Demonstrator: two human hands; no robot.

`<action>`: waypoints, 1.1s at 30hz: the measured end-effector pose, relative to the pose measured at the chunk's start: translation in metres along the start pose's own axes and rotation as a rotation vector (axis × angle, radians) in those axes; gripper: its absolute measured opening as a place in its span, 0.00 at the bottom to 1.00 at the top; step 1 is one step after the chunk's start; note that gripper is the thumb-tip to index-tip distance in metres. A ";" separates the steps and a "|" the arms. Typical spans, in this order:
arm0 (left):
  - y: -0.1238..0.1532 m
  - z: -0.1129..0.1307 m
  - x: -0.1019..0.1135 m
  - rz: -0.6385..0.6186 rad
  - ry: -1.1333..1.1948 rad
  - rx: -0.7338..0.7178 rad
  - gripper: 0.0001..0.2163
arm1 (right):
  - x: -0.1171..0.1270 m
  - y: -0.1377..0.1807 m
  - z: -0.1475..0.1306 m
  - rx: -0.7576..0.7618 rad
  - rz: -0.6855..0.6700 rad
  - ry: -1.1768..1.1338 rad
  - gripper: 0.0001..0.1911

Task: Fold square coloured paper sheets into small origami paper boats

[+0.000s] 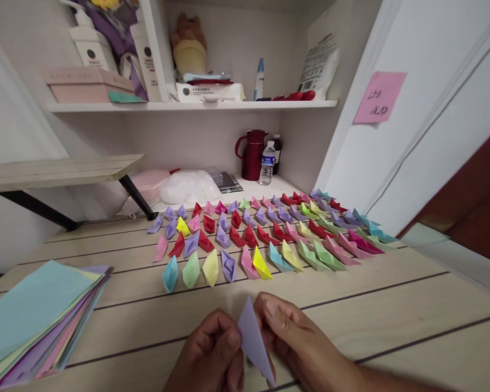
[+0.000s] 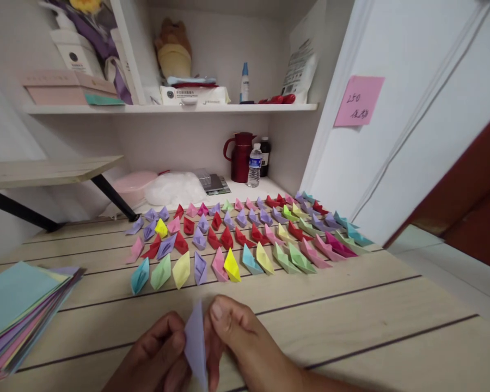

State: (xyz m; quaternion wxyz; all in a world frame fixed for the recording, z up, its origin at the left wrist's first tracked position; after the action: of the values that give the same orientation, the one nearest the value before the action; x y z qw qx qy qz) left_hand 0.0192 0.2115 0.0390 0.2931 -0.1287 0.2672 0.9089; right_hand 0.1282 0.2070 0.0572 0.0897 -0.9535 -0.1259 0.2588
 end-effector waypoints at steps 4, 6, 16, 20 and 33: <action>-0.001 -0.001 0.001 -0.059 0.097 0.014 0.21 | 0.000 -0.004 -0.018 0.076 -0.013 -0.017 0.19; -0.001 -0.001 0.002 -0.072 0.088 0.004 0.20 | 0.000 -0.006 -0.023 0.083 -0.041 -0.018 0.22; -0.003 -0.003 -0.001 -0.060 0.097 0.024 0.20 | -0.012 0.000 -0.014 -0.030 -0.195 -0.090 0.24; -0.002 0.001 -0.003 -0.050 0.090 0.019 0.19 | -0.013 -0.002 -0.014 -0.022 -0.200 -0.106 0.22; -0.004 -0.005 0.003 -0.018 0.073 0.035 0.18 | -0.014 0.000 -0.012 -0.047 -0.206 -0.136 0.21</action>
State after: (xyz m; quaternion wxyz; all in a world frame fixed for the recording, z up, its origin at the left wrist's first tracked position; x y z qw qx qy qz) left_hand 0.0194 0.2125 0.0320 0.2938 -0.1590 0.2924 0.8960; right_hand 0.1225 0.2021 0.0740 0.0848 -0.9176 -0.2349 0.3092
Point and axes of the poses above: each hand's wrist, its own y-axis away from the middle knuckle, its own x-axis out of the back of the hand, z = x × y, the point moved 7 cm from there along -y, towards the middle knuckle, and after that the axes turned 13 degrees about x, right-handed, at the moved point
